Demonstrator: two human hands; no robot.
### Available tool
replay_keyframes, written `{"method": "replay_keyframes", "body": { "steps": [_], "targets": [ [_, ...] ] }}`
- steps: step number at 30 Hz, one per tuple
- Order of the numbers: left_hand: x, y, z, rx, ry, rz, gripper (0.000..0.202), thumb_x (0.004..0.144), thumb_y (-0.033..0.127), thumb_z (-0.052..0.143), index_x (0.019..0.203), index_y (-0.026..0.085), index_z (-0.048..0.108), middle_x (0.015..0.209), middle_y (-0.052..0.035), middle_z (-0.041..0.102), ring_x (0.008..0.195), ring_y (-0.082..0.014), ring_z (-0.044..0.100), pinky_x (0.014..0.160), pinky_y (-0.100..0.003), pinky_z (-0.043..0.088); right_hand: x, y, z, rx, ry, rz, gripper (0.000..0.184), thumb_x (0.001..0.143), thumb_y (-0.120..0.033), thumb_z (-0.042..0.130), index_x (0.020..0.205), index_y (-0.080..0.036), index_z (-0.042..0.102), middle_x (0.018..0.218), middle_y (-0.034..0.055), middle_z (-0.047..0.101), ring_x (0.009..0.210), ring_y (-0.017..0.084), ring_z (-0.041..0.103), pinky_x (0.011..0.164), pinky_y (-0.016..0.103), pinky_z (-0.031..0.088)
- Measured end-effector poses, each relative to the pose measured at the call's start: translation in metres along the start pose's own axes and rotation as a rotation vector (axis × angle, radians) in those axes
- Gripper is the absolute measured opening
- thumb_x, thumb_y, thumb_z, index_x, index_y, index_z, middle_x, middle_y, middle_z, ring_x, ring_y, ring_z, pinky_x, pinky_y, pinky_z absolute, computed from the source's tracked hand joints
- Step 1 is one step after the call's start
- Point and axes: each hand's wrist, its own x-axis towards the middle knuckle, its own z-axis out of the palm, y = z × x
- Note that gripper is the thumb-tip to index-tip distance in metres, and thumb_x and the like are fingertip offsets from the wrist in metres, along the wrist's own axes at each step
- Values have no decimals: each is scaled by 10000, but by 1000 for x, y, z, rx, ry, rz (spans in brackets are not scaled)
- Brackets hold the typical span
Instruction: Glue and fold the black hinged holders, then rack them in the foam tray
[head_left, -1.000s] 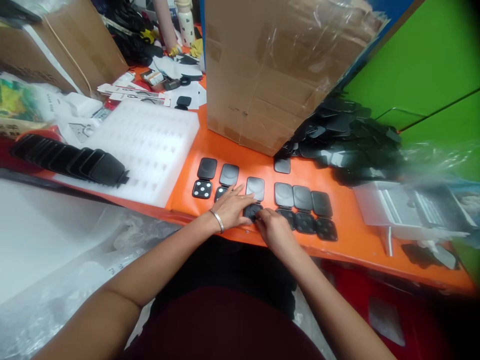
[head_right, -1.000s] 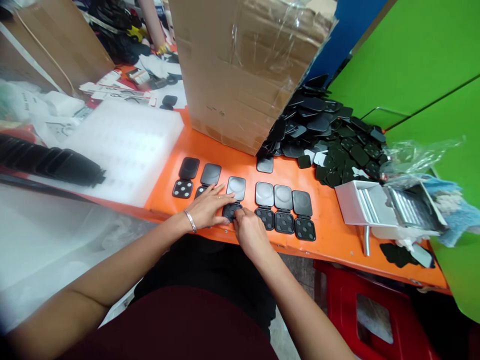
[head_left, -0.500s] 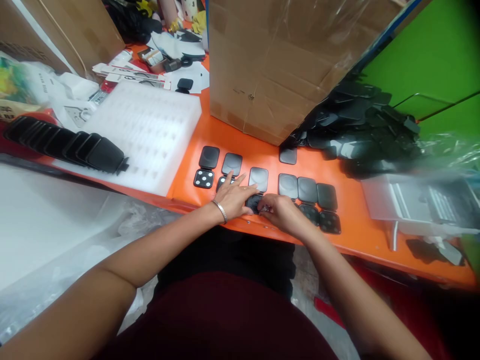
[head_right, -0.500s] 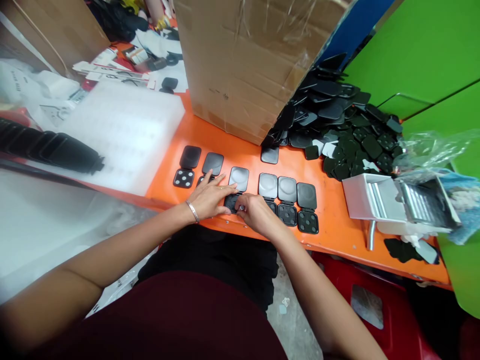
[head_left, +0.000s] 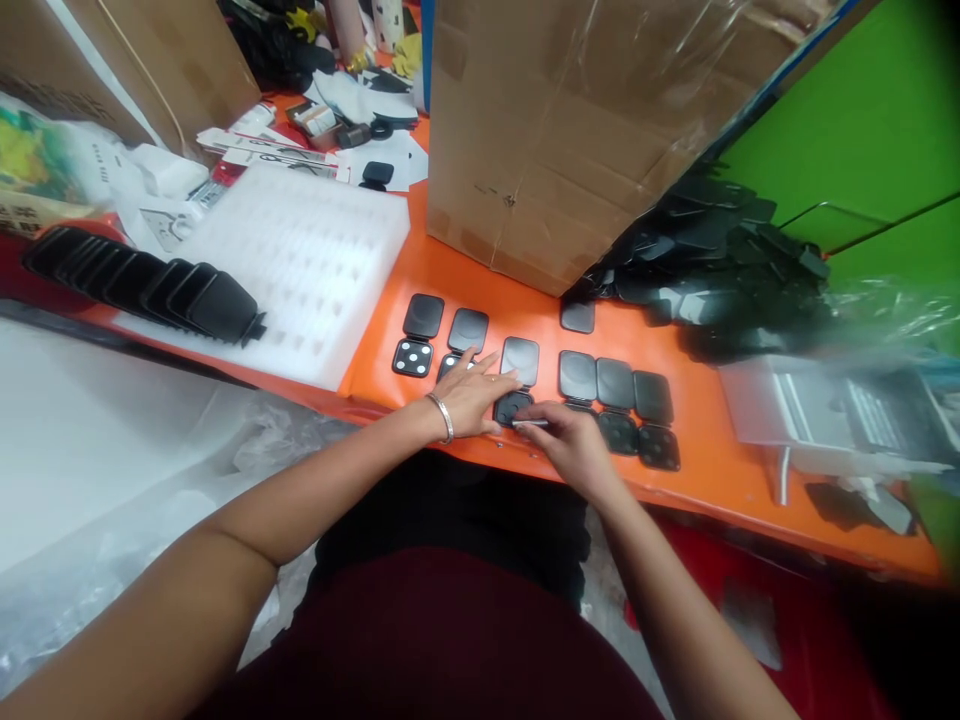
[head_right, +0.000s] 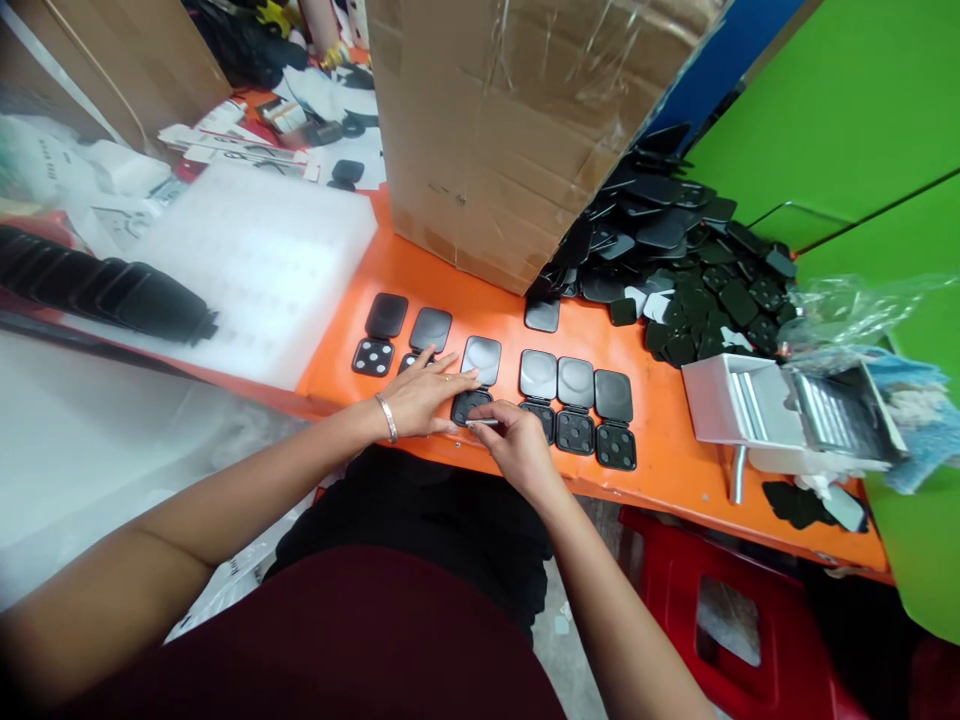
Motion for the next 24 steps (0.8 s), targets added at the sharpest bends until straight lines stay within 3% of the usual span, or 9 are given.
{"method": "replay_keyframes", "body": {
  "steps": [2, 5, 10, 15, 20, 24],
  "targets": [
    [0, -1, 0, -9, -2, 4, 718, 702, 431, 744, 1333, 270, 441, 1453, -25, 431, 1416, -312, 201, 1148, -525, 29, 6, 2, 11, -126, 32, -99, 100, 778, -234, 594, 789, -192, 684, 792, 58, 677, 703, 181, 620, 658, 298, 497],
    [1, -1, -1, -21, 7, 15, 729, 697, 445, 744, 1331, 255, 439, 1430, -42, 459, 1409, -313, 223, 1146, -525, 23, 14, -3, 25, -328, 0, -206, 147, 804, -149, 531, 729, -188, 652, 809, 61, 628, 682, 159, 579, 643, 273, 468],
    [1, -1, -2, -29, -3, -8, 898, 694, 444, 742, 1430, 204, 287, 1343, -94, 544, 1411, -301, 220, 1139, -508, 59, 22, -13, 34, -596, -102, -179, 152, 753, -52, 502, 685, -154, 592, 810, 82, 559, 671, 161, 537, 579, 260, 422],
    [-1, 0, -4, 0, -36, 3, 1052, 661, 507, 759, 1472, 185, 171, 1359, -120, 526, 1418, -310, 197, 1132, -502, 47, 20, -14, 26, -380, -65, -85, 199, 683, -46, 552, 832, -177, 560, 759, 16, 585, 621, 133, 547, 599, 236, 428],
    [-2, 1, -5, 21, -42, 7, 981, 679, 532, 740, 1449, 175, 249, 1365, -120, 521, 1419, -303, 195, 1138, -485, 39, 14, -9, 28, -383, 5, -91, 135, 684, -74, 564, 762, -182, 542, 739, 24, 588, 627, 146, 551, 602, 243, 419],
    [-2, 1, -3, 29, -16, -5, 926, 684, 541, 734, 1428, 206, 297, 1346, -84, 547, 1423, -309, 173, 1133, -512, -14, 22, -8, 22, -360, -102, -160, 134, 708, -58, 533, 779, -169, 559, 752, 36, 605, 648, 149, 556, 613, 244, 410]
  ]
}}
